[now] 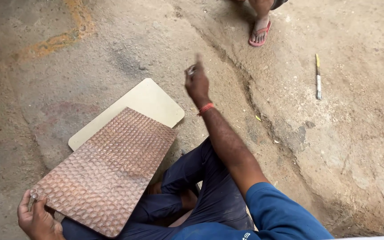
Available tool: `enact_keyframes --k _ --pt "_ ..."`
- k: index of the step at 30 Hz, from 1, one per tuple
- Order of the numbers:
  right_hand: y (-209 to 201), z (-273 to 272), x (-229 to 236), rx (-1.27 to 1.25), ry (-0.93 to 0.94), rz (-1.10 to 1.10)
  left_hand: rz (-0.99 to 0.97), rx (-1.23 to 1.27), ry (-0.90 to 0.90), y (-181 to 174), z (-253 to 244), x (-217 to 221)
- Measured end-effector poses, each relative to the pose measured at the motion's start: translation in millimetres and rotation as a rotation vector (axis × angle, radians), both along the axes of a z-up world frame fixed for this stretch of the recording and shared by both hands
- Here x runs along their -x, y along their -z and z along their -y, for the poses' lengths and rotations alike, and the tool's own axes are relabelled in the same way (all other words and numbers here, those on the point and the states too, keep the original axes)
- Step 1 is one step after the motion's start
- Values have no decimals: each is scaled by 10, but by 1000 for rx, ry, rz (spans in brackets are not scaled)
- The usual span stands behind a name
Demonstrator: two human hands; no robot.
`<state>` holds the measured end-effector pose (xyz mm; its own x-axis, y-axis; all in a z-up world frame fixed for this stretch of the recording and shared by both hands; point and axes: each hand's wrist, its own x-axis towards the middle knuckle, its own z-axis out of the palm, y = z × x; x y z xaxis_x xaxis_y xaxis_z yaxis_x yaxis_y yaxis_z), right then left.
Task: The person sits on the ground with a textured metal sheet resting on a white board and uses a small hand tool to scrape or work over the sheet's surface, repositioning and turning the sheet to reach different areas.
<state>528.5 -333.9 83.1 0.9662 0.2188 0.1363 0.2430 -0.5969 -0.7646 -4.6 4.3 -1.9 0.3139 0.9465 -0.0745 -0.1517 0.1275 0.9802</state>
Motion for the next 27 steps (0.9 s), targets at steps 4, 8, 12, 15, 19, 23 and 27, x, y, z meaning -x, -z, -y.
enact_keyframes --k 4,8,12,15,19,23,27 --pt "32 114 -124 -328 84 -139 -5 7 -2 -54 7 91" --pt "-848 149 45 -816 -562 -210 13 8 18 24 -7 31" --pt "-1680 103 429 -979 -827 -182 -40 25 -8 -121 57 33" --pt "-1854 62 494 -1217 -1028 -209 -54 44 -44 -169 46 -22" --pt "-1609 99 390 -1434 -1021 -153 -46 46 -20 -261 109 -23" --pt "-1479 198 303 -1426 -1019 -152 -54 41 -15 -334 147 -80" --pt "-1586 271 367 -1443 -921 -149 -64 34 -2 -360 165 -72"
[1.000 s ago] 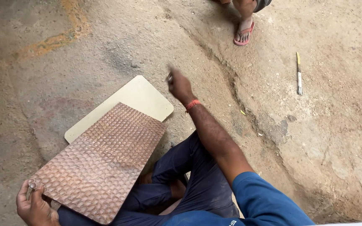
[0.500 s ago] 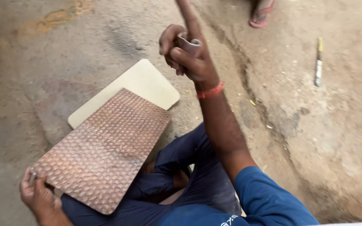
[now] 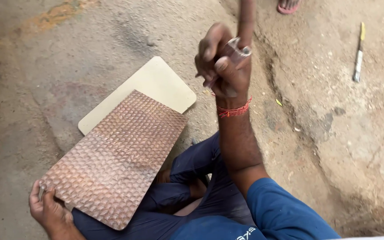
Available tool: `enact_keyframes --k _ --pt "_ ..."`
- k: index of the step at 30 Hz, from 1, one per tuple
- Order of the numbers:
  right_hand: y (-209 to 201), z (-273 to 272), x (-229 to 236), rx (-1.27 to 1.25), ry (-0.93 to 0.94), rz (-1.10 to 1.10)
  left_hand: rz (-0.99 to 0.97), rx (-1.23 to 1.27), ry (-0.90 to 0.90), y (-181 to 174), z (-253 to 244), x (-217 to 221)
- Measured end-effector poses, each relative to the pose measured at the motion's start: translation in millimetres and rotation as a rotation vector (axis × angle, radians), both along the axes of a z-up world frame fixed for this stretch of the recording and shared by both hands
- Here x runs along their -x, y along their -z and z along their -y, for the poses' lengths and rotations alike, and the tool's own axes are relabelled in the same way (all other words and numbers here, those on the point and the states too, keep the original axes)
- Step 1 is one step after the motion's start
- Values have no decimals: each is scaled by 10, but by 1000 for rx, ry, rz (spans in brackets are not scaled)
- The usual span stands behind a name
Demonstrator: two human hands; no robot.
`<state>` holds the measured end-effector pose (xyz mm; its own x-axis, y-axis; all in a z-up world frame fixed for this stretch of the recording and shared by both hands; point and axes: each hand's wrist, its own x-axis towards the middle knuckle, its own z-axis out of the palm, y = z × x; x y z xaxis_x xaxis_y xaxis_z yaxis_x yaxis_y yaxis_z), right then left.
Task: The person sits on the ground with a textured metal sheet resting on a white board and uses a small hand tool to scrape or work over the sheet's surface, repositioning and turning the sheet to reach different areas.
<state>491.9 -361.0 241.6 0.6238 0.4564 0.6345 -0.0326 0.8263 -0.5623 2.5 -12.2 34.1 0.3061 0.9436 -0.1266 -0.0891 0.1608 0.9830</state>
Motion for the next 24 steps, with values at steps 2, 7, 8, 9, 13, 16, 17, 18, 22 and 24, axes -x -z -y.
enact_keyframes --k 2,7,8,9,13,16,17,18,22,24 --pt "-26 47 1 -80 180 -75 1 -4 -8 -5 -5 15" --pt "171 395 -173 -202 428 -182 16 1 0 49 -40 94" --pt "196 455 -200 -223 451 -206 31 -9 4 79 -63 99" --pt "214 484 -211 -220 455 -205 31 -6 7 56 -46 62" --pt "241 538 -213 -206 438 -217 19 -16 5 -10 2 64" --pt "191 516 -257 -222 416 -184 18 -29 -3 14 -5 39" --pt "186 514 -260 -233 409 -158 12 -36 -8 16 -4 43" --pt "219 523 -279 -234 412 -159 11 -38 -6 -2 2 29" --pt "337 539 -359 -232 410 -187 7 -24 -9 -28 6 6" --pt "364 545 -348 -238 409 -174 11 -16 -3 -19 -1 44"
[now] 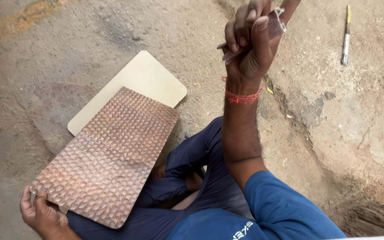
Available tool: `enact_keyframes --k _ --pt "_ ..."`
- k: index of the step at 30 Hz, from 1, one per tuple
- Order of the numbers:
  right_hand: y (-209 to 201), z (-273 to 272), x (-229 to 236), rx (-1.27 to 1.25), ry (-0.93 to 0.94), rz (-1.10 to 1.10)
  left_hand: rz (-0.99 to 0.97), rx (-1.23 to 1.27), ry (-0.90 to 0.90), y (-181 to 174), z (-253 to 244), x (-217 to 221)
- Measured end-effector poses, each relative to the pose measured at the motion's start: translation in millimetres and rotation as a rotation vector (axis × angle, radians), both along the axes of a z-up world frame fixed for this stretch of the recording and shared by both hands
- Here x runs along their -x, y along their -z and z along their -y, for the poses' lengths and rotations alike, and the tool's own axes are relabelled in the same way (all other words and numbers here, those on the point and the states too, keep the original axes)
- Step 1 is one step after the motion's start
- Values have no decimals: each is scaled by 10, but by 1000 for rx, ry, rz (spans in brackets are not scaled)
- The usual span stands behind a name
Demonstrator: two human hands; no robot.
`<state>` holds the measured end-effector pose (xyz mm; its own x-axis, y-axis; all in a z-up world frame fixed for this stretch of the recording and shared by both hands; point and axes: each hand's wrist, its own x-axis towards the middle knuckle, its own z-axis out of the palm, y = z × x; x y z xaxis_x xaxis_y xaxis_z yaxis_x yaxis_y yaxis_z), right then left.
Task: The person sits on the ground with a textured metal sheet resting on a white board and uses a small hand tool to scrape or work over the sheet's surface, repositioning and turning the sheet to reach different areas.
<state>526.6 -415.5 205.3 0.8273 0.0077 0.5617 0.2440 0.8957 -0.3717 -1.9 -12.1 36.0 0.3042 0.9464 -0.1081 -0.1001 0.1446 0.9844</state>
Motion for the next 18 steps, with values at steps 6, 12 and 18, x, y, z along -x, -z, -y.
enact_keyframes --k 6,12,18 --pt "-135 -38 75 52 30 -22 29 9 13 79 -59 22" --pt "23 -5 -28 38 28 -25 23 -32 17 172 -66 82" --pt "-67 -70 7 96 49 38 8 -42 -15 152 -70 65"
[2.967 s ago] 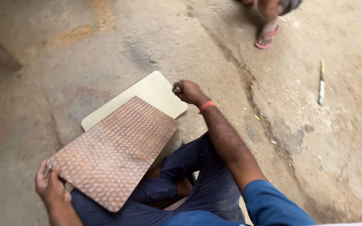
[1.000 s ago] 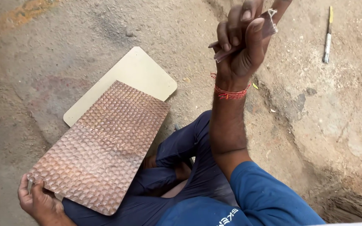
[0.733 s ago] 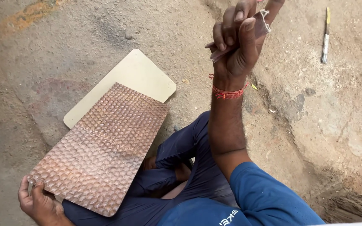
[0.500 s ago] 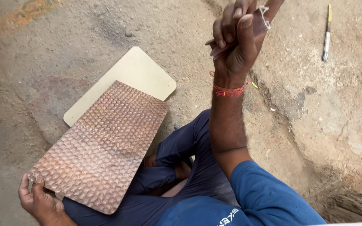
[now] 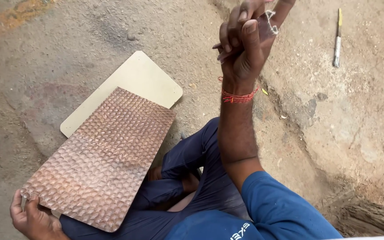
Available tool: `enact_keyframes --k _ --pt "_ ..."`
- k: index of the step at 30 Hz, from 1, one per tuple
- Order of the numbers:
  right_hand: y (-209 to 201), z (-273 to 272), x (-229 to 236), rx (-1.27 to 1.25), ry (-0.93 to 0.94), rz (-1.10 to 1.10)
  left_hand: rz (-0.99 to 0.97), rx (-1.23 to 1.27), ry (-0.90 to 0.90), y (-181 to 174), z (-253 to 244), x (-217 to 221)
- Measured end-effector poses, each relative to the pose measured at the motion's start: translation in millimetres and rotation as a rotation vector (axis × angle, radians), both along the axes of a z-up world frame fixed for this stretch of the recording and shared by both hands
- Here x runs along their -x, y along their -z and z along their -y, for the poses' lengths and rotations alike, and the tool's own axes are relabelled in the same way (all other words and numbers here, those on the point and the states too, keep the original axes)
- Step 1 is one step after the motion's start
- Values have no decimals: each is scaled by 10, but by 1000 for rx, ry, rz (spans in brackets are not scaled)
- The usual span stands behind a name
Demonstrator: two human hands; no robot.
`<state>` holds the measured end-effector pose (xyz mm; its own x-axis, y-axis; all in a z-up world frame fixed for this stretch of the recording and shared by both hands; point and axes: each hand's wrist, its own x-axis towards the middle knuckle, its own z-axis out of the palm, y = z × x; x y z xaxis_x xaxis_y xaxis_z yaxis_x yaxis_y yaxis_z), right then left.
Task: The person sits on the ground with a textured metal sheet resting on a white board and uses a small hand tool to scrape or work over the sheet's surface, repositioning and turning the sheet to reach different areas.
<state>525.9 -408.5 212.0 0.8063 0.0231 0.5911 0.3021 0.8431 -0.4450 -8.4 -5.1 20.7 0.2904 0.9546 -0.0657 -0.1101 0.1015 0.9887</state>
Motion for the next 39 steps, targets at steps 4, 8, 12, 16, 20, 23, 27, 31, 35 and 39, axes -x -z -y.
enact_keyframes --k 4,8,12,16,20,23,27,31,35,39 --pt "-4 -50 -73 11 -1 91 -27 -10 -6 22 -19 -27" --pt "-57 -131 27 12 -37 45 -54 -11 -28 -60 37 -76" --pt "-15 -186 184 195 -197 21 -18 3 22 65 -68 62" --pt "86 -371 180 476 -290 130 22 -10 78 142 -85 135" --pt "463 -541 -45 626 -157 59 19 12 52 -4 -4 -11" --pt "843 -651 -267 752 -70 -101 7 42 24 -15 7 -48" --pt "2129 -958 -520 1269 64 -303 14 23 -34 117 -66 -16" --pt "3062 -1104 -188 2004 -112 28 13 48 -12 1 24 -97" --pt "3891 -1258 217 2072 -487 196 -33 35 -15 42 -15 -102" --pt "3027 -1328 633 2167 -701 142 -18 40 -7 -17 11 -97"
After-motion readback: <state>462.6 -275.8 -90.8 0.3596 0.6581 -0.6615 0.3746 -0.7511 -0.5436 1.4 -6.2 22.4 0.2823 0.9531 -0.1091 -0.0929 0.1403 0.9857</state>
